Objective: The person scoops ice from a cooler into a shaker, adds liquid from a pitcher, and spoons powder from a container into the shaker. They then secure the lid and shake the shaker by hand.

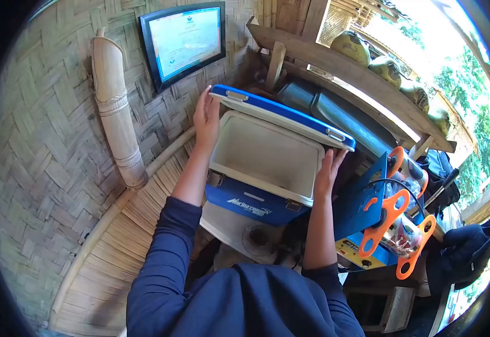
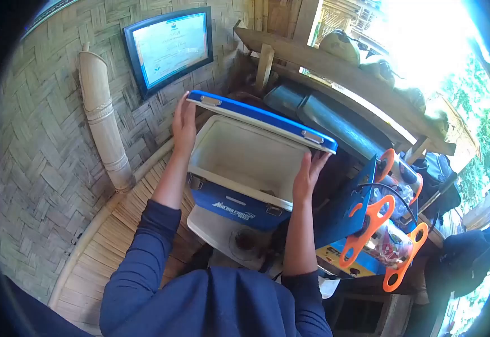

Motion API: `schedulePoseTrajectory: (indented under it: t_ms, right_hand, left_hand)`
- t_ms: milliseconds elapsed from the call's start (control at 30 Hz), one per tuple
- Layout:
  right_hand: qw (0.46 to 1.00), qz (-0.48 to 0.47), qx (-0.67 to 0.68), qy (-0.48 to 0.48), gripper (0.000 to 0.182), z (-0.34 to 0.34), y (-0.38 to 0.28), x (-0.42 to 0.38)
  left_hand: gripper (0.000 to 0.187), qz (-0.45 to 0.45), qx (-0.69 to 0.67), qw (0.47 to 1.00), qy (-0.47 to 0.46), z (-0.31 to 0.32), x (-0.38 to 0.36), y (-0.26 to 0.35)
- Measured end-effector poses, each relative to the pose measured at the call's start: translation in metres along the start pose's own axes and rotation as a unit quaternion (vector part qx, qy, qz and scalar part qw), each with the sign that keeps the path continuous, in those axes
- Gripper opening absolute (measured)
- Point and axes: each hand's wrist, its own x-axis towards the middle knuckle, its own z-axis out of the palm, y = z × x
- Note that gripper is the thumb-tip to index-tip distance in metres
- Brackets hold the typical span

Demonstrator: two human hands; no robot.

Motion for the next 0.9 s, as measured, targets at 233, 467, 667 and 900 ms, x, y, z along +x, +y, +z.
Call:
schedulePoseTrajectory:
  t_ms: [233, 467, 667, 900]
  right_hand:
    - [0.872, 0.064, -0.479, -0.074, 0.079, 0.015, 0.032, 0.022]
    - [0.773, 0.194, -0.517, -0.312, 0.068, 0.068, 0.043, 0.082]
    - [0.524, 0.184, -0.626, -0.548, 0.065, 0.075, 0.139, 0.080]
    - [0.182, 0.331, -0.669, -0.640, 0.053, 0.024, 0.218, 0.028]
  left_hand:
    - [0.044, -0.089, -0.079, 0.993, -0.022, 0.037, 0.070, -0.075]
    - [0.056, 0.004, -0.034, 0.998, 0.059, 0.069, 0.064, -0.122]
    - [0.053, -0.056, -0.036, 0.998, -0.004, 0.051, 0.063, -0.140]
    - [0.062, -0.061, -0.021, 0.998, 0.018, 0.048, 0.067, -0.161]
